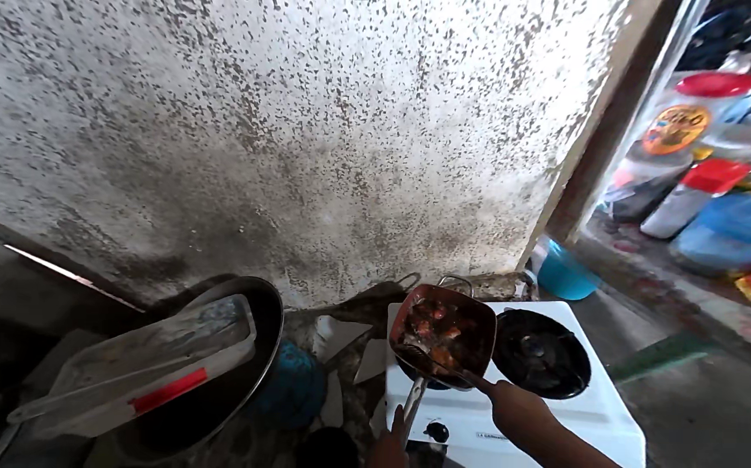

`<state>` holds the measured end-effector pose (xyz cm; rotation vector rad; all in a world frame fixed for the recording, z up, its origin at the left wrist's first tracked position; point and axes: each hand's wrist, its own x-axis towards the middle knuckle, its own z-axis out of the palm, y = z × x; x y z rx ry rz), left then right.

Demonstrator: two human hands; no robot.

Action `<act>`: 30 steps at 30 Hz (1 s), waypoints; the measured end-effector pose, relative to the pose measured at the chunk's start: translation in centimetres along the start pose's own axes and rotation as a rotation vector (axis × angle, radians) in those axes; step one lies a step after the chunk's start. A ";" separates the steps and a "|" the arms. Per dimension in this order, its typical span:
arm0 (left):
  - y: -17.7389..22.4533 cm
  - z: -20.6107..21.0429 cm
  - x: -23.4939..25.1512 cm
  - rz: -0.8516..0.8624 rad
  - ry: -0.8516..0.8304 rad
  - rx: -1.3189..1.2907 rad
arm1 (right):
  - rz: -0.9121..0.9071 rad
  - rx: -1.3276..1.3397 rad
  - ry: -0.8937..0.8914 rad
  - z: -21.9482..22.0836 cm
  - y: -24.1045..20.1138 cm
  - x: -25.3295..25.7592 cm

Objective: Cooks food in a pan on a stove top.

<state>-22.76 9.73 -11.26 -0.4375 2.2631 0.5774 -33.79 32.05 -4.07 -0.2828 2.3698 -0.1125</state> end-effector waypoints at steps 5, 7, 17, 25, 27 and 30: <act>0.1 0.2 0.2 -0.009 0.001 0.011 | -0.024 -0.011 -0.001 -0.1 0.5 -0.3; -0.1 0.2 0.2 -0.001 0.002 0.008 | -0.044 0.016 -0.020 -0.1 0.6 -0.4; 0.2 -0.2 0.1 0.004 -0.019 0.043 | -0.096 0.270 0.165 1.8 5.6 -2.0; 0.2 0.0 0.0 0.009 -0.005 0.046 | 0.090 0.137 0.207 -2.0 6.8 -1.3; 0.1 -0.1 -0.1 0.013 -0.003 0.044 | 0.112 0.080 0.165 -2.2 6.7 -1.2; 0.1 -0.1 -0.2 0.013 -0.004 0.031 | 0.126 0.033 0.100 -2.4 6.9 -2.5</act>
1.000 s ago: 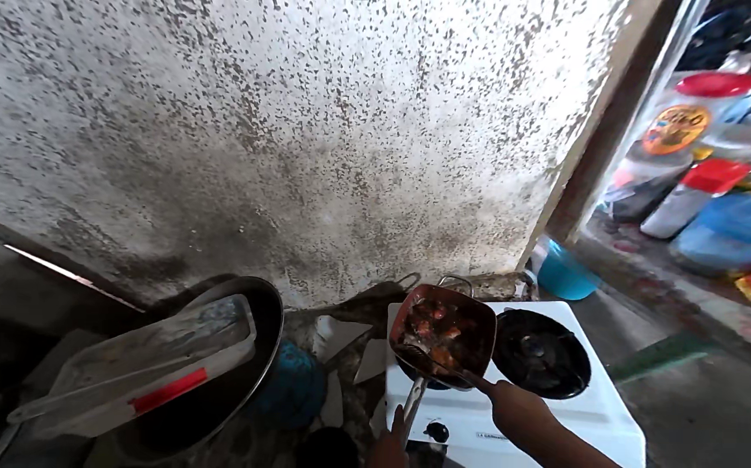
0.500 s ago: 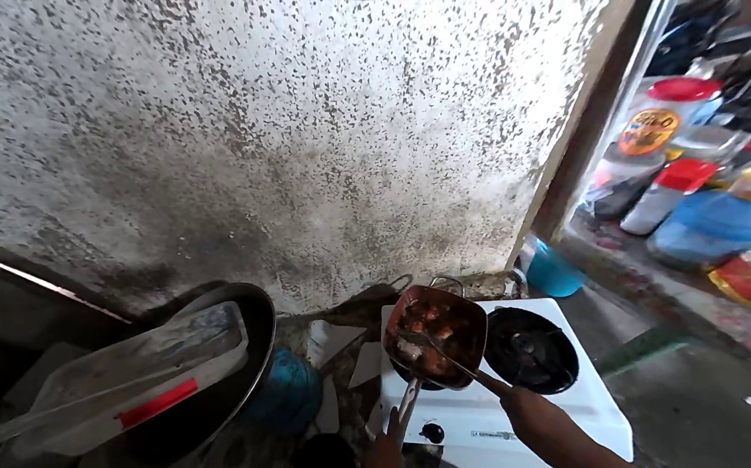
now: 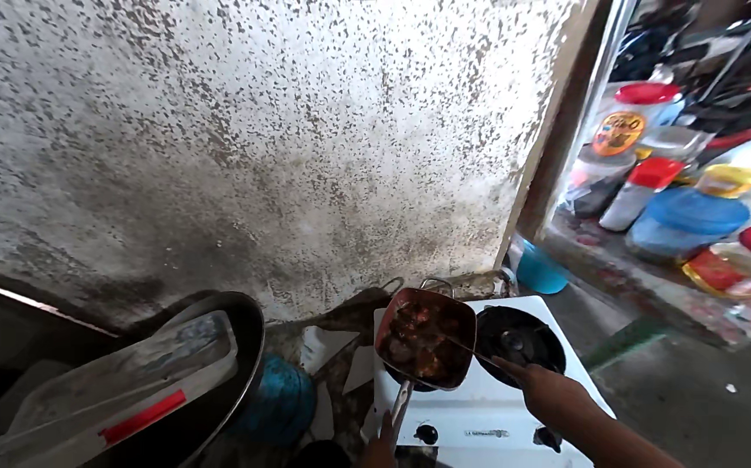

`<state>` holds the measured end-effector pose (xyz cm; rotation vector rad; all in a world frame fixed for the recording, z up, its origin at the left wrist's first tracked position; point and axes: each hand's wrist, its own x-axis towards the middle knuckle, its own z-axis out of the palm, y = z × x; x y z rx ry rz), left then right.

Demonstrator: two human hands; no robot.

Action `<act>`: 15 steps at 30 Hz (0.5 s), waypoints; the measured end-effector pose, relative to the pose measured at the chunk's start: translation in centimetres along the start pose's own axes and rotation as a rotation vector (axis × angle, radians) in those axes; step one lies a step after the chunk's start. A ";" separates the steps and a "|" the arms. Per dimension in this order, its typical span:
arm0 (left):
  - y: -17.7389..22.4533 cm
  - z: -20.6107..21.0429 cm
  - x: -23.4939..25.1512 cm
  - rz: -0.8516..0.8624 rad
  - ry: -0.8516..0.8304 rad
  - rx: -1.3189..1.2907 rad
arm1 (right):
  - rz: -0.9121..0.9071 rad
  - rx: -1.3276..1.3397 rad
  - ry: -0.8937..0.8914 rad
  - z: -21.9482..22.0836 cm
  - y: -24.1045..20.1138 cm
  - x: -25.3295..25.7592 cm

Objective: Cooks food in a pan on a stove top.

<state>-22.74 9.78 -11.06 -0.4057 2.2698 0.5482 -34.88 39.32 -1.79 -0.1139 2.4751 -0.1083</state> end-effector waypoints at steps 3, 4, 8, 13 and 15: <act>-0.3 0.4 0.3 -0.002 0.010 0.005 | -0.005 -0.056 -0.027 -0.5 0.5 -1.2; -0.4 0.4 0.4 -0.008 0.011 0.004 | -0.008 -0.063 -0.028 -0.7 0.5 -1.4; -0.2 0.4 0.3 -0.020 0.009 0.002 | -0.006 -0.069 -0.017 -0.9 0.2 -1.6; 0.0 0.1 0.2 -0.025 0.003 0.007 | 0.014 -0.067 0.001 0.4 -0.5 -0.1; 0.1 0.2 0.1 -0.025 0.002 0.011 | 0.011 -0.075 0.030 1.0 -0.9 0.6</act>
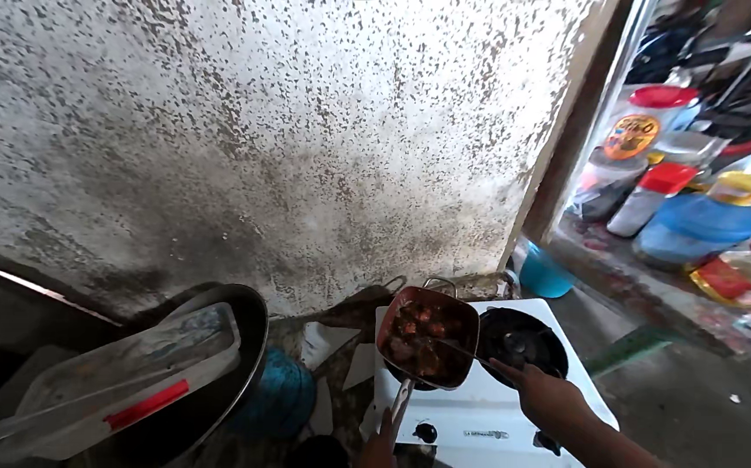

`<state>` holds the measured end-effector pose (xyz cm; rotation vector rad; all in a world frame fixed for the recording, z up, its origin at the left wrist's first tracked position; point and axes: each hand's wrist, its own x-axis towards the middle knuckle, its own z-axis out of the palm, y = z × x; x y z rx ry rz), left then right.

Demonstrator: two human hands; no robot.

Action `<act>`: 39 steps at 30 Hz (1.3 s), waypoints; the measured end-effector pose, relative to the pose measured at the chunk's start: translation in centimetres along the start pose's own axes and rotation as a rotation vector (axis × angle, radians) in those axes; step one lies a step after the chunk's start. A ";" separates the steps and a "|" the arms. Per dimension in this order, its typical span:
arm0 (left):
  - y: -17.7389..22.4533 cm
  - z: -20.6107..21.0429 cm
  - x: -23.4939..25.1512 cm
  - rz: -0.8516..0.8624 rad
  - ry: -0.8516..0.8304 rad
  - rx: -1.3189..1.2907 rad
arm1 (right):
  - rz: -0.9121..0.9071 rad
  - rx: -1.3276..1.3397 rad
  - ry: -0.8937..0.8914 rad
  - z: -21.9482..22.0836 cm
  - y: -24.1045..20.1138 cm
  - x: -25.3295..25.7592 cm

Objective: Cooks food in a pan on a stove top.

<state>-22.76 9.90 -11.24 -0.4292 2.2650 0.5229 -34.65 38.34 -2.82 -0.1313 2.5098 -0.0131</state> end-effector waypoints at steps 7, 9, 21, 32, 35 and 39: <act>-0.2 0.2 0.1 0.002 0.013 -0.004 | -0.055 -0.029 -0.015 -3.8 0.8 -2.0; -0.1 0.2 0.0 0.001 0.016 -0.002 | -0.080 -0.095 0.014 -5.9 1.7 -2.7; 0.0 -0.2 -0.2 0.003 0.005 -0.026 | -0.010 -0.289 0.122 -7.8 0.5 1.8; 0.0 -0.2 0.0 -0.009 -0.018 -0.037 | -0.118 0.123 0.128 -6.8 4.9 1.2; -0.1 0.0 0.2 0.004 -0.019 -0.028 | -0.193 0.261 0.101 -7.1 2.7 1.6; -0.3 0.1 0.5 0.013 -0.016 -0.032 | -0.235 0.247 0.116 -5.7 -1.7 3.8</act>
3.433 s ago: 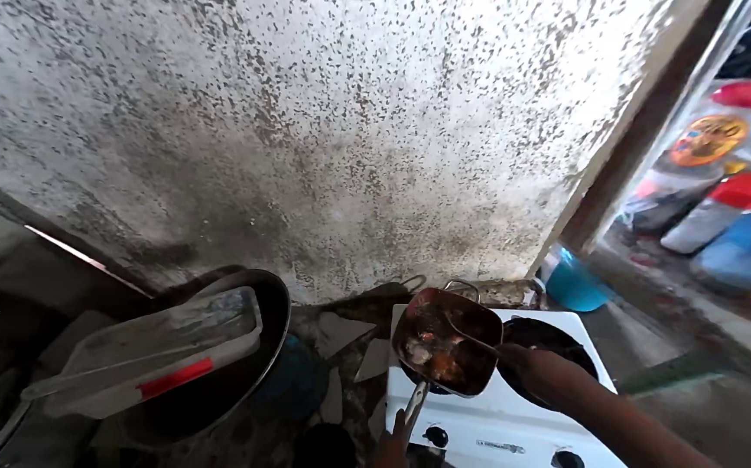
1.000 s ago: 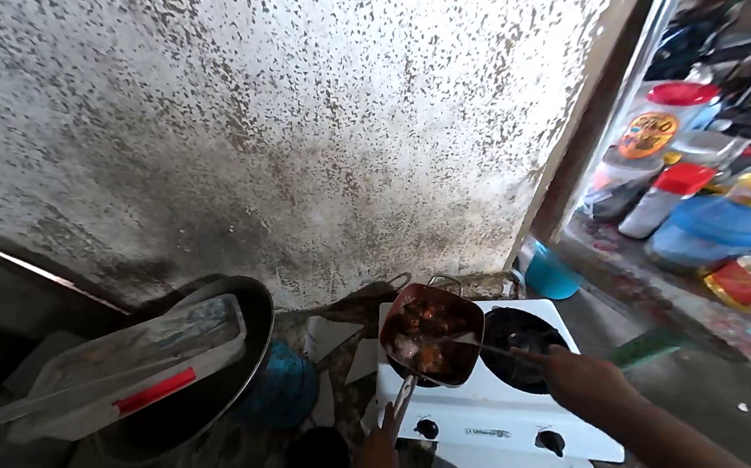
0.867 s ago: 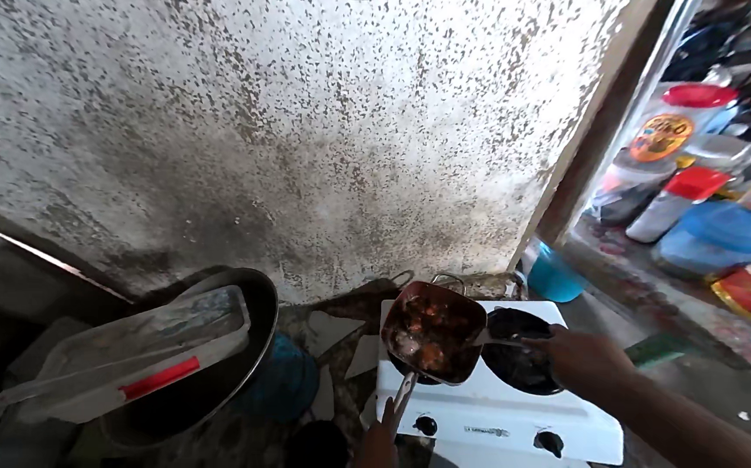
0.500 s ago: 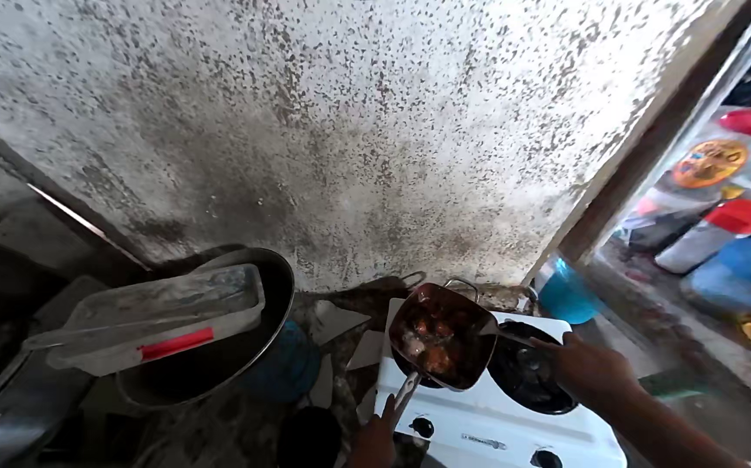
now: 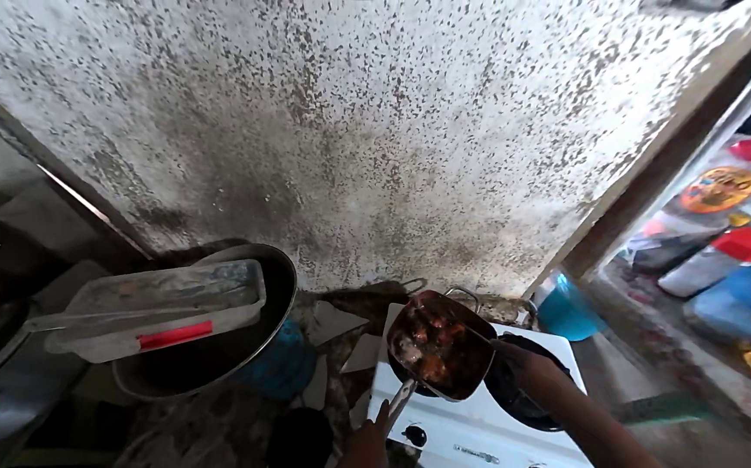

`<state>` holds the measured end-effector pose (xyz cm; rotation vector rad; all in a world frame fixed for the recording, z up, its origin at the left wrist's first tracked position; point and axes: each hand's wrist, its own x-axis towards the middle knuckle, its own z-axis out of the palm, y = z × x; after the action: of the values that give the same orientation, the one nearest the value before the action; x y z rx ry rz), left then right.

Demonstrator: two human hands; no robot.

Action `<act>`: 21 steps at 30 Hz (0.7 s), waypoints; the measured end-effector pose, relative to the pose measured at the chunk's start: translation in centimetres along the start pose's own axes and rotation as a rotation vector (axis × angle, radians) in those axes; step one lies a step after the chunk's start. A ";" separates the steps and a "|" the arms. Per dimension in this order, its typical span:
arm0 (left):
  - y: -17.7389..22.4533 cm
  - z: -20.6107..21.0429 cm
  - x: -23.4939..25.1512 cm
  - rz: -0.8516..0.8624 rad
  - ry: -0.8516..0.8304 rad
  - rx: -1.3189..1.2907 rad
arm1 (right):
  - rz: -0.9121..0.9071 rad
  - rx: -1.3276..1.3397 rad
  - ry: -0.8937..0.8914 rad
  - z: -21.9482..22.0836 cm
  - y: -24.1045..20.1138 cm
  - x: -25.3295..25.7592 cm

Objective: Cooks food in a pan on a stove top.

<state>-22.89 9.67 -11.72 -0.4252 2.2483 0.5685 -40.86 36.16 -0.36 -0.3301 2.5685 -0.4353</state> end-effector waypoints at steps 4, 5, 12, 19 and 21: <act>0.2 -0.4 -0.5 -0.016 -0.013 -0.010 | 0.084 -0.137 -0.092 1.6 -1.9 2.0; 0.3 -0.5 -0.5 -0.017 -0.019 -0.011 | 0.108 -0.158 -0.102 1.7 -2.1 2.1; 0.5 -0.6 -1.0 -0.021 -0.013 -0.028 | 0.031 -0.041 -0.086 2.8 -2.4 -0.9; 0.3 -0.5 -0.6 -0.014 -0.012 -0.023 | 0.136 -0.140 -0.117 5.9 -3.0 -0.4; 0.3 -0.5 -0.5 -0.014 -0.014 -0.031 | 0.154 -0.144 -0.076 6.1 -3.3 0.2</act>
<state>-23.01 9.68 -10.93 -0.4509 2.2240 0.5974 -37.31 31.62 -4.25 -0.1927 2.5333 -0.1789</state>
